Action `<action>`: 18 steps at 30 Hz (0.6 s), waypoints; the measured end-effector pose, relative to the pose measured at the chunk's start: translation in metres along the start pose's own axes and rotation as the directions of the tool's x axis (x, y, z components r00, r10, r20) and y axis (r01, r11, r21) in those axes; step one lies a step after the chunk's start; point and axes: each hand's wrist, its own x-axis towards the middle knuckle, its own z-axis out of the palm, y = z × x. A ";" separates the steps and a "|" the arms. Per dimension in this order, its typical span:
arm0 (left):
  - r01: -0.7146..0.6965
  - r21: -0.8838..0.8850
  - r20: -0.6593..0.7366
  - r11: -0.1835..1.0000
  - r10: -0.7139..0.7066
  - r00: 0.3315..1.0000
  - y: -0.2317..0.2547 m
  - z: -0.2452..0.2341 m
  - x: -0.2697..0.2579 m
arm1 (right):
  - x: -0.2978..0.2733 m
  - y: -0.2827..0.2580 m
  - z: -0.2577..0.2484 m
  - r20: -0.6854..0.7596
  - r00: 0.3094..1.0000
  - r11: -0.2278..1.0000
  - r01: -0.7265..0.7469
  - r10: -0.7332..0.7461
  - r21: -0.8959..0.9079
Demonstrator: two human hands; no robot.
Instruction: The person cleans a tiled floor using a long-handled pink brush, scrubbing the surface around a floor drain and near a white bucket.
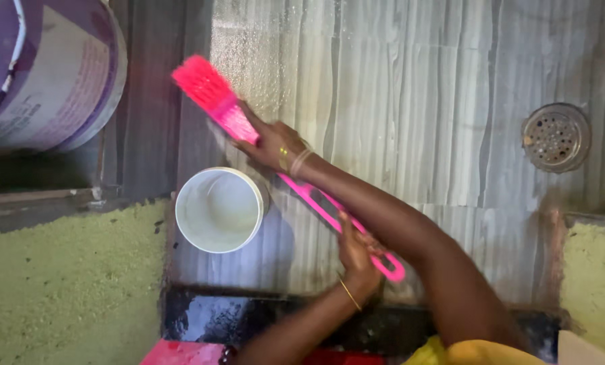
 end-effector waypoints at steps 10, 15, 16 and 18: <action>0.157 0.170 0.294 0.973 -0.202 0.934 -0.022 0.022 0.007 | -0.018 0.062 -0.101 -0.127 0.798 0.765 -0.502 0.590 0.403; 0.076 0.103 0.176 0.992 -0.094 0.980 -0.075 -0.024 -0.055 | -0.102 0.031 -0.036 -0.008 0.974 0.968 -0.224 0.227 0.116; 0.076 0.100 0.174 0.992 -0.093 0.980 -0.078 -0.022 -0.056 | -0.111 0.050 -0.043 -0.028 0.949 0.940 -0.308 0.315 0.143; 0.283 0.344 0.126 0.895 -0.343 0.931 -0.079 -0.012 -0.048 | -0.116 0.101 -0.080 -0.162 0.838 0.844 -0.478 0.521 0.241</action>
